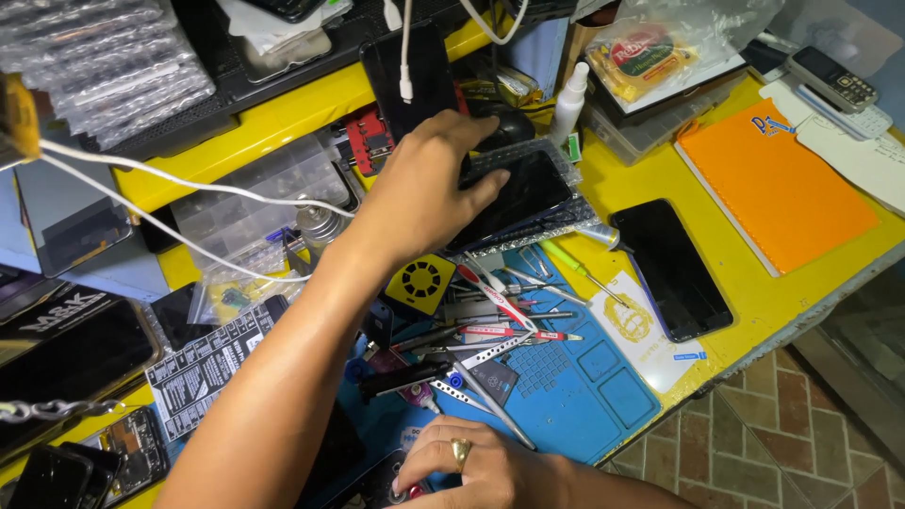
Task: The person is disassembling a smartphone by removing several small screws from its internal frame using a precision screwdriver.
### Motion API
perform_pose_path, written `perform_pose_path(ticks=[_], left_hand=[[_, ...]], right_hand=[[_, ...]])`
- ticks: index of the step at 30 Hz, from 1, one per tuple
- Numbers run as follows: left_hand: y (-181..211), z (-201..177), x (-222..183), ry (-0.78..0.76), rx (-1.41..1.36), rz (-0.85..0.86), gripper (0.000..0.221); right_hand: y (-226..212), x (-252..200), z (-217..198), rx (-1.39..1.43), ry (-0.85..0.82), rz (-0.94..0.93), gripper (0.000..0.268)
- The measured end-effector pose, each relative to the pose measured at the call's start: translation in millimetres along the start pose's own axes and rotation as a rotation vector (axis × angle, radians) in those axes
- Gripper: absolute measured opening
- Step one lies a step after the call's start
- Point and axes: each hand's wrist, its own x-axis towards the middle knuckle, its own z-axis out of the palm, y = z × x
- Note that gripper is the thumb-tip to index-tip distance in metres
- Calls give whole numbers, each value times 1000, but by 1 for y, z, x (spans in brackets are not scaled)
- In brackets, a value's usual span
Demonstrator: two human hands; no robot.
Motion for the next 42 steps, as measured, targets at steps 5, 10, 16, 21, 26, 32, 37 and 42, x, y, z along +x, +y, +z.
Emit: perform_pose_path(ticks=[5, 10, 16, 21, 26, 32, 37, 42], left_hand=[[34, -48, -88, 44, 78, 113, 32], [44, -66, -202, 100, 33, 3, 20], [41, -55, -298, 141, 18, -164, 10], [34, -39, -325, 130, 64, -151, 11], [31, -26, -332, 81, 86, -124, 8], [30, -17, -336, 63, 83, -135, 10], [30, -12, -337, 56, 78, -140, 11], [32, -8, -335, 67, 15, -148, 10]], right_hand=[[0, 0, -5, -60, -58, -1, 47], [1, 2, 0, 27, -160, 55, 35], [-4, 9, 9, -106, -64, 100, 38], [0, 7, 18, -140, -91, 193, 49], [-3, 5, 28, -271, -16, 175, 34], [3, 0, 20, -278, -69, 150, 40], [7, -6, 19, -280, -138, 239, 70], [-7, -9, 27, -309, 41, 331, 53]])
